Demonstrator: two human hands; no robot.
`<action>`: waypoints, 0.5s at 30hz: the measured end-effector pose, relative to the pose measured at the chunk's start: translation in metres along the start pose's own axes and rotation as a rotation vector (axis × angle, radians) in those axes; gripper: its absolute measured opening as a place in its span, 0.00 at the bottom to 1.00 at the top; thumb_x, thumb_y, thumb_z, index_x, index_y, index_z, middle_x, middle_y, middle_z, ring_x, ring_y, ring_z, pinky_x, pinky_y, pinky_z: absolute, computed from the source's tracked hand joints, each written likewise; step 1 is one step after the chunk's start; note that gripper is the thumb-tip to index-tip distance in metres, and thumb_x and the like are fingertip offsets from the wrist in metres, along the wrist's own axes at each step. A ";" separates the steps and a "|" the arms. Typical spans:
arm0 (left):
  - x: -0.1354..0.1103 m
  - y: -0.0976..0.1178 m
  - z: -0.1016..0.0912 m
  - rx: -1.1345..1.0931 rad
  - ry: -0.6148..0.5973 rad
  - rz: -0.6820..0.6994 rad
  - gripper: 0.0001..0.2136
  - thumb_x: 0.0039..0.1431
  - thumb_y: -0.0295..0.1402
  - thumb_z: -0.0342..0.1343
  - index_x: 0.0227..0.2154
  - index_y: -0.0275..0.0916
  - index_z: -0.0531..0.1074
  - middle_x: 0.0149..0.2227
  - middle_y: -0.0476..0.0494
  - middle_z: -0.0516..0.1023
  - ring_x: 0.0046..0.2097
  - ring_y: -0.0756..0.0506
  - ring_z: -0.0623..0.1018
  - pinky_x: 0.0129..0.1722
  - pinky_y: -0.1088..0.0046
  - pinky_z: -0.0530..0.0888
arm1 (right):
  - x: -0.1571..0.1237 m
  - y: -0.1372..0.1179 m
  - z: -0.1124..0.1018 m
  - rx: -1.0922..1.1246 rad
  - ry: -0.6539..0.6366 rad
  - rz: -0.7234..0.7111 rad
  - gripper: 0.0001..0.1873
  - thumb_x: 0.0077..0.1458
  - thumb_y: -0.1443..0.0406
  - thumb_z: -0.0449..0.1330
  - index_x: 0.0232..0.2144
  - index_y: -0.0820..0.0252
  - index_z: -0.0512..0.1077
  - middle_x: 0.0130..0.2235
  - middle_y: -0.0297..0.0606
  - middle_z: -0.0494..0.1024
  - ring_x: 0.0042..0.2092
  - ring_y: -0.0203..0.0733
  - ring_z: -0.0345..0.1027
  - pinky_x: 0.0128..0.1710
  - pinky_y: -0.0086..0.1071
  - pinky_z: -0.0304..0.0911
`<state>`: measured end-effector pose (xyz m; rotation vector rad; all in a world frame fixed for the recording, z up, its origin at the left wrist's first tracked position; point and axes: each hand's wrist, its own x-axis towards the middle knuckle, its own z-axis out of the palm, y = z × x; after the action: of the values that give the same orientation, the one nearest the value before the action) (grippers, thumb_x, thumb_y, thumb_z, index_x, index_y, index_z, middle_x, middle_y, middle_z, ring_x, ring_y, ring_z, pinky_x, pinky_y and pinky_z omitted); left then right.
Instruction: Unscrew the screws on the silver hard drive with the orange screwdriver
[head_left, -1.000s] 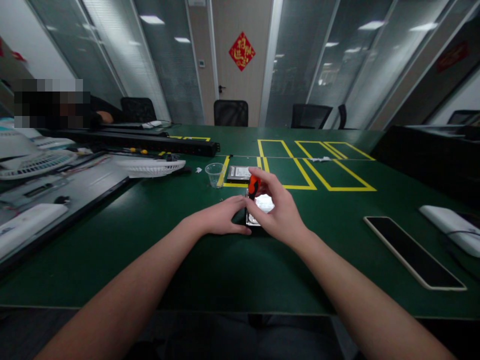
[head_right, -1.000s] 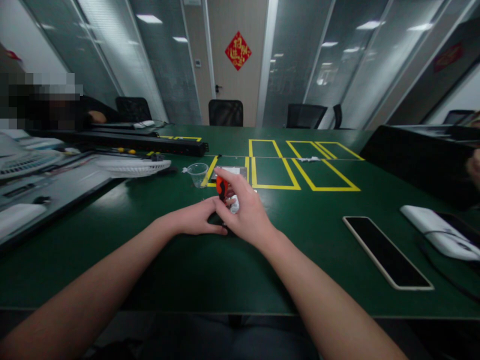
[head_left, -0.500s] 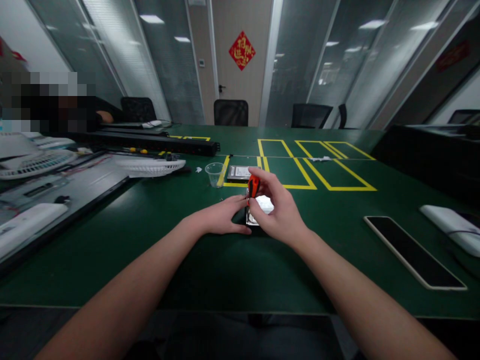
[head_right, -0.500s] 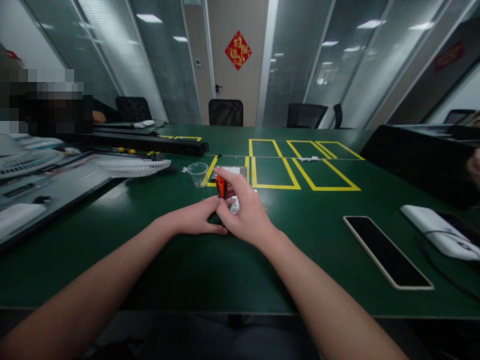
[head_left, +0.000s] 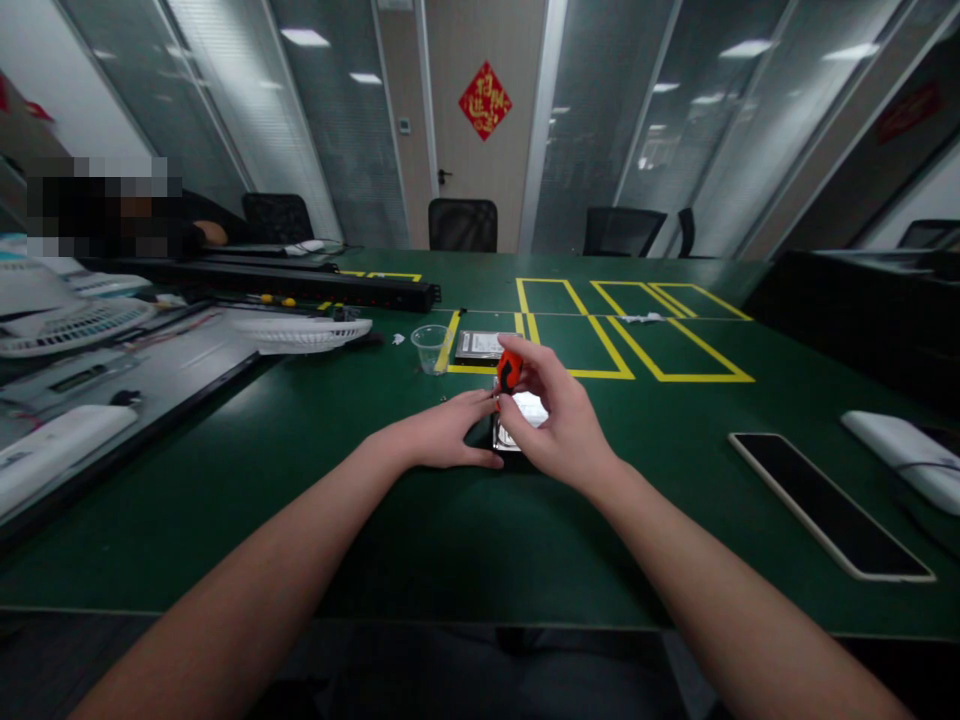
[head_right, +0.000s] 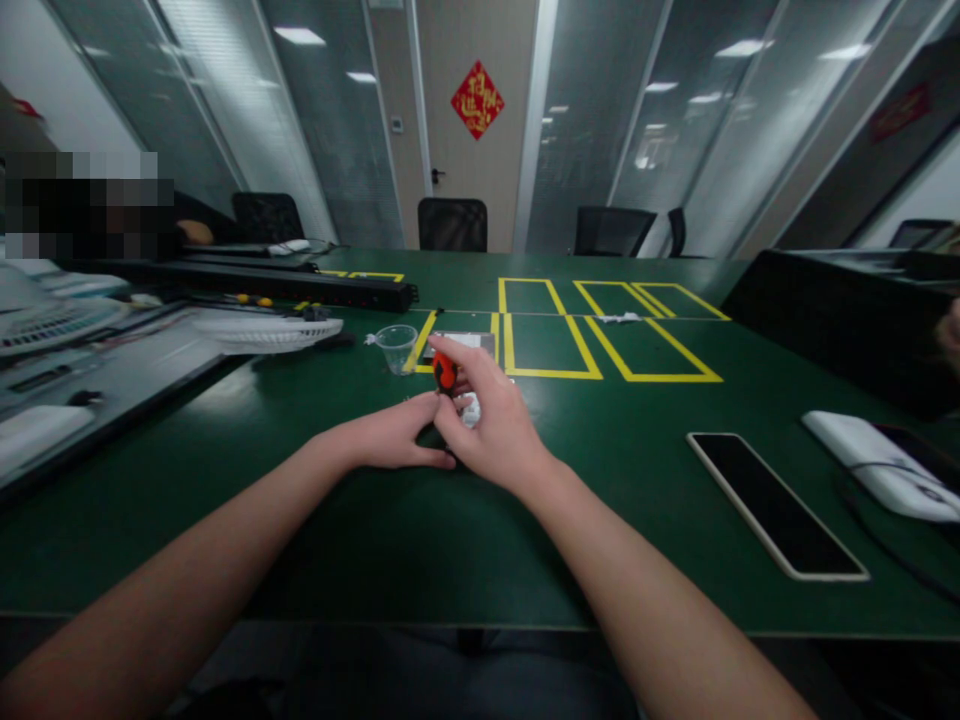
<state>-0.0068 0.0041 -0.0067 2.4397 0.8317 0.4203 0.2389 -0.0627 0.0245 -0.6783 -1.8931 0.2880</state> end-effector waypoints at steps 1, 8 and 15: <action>0.000 0.000 0.000 0.005 -0.007 -0.006 0.47 0.68 0.57 0.84 0.83 0.46 0.76 0.86 0.28 0.79 0.89 0.19 0.74 0.92 0.33 0.69 | 0.000 0.000 0.000 0.006 -0.001 -0.001 0.39 0.76 0.69 0.65 0.84 0.42 0.73 0.68 0.45 0.88 0.57 0.54 0.89 0.62 0.54 0.91; -0.001 0.000 0.001 -0.001 0.014 0.003 0.40 0.69 0.55 0.84 0.77 0.46 0.81 0.83 0.29 0.82 0.86 0.20 0.78 0.89 0.35 0.73 | 0.002 -0.001 -0.003 -0.062 -0.003 -0.031 0.36 0.79 0.65 0.68 0.83 0.43 0.74 0.69 0.46 0.89 0.58 0.57 0.88 0.65 0.57 0.89; -0.001 0.003 0.001 0.009 0.009 -0.024 0.43 0.69 0.55 0.84 0.80 0.46 0.79 0.85 0.29 0.80 0.87 0.18 0.77 0.90 0.35 0.73 | 0.003 0.001 -0.003 -0.079 0.010 -0.033 0.33 0.80 0.65 0.68 0.82 0.43 0.76 0.66 0.46 0.90 0.55 0.56 0.87 0.62 0.56 0.89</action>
<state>-0.0058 0.0012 -0.0061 2.4351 0.8680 0.4191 0.2412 -0.0608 0.0273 -0.6991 -1.9126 0.1888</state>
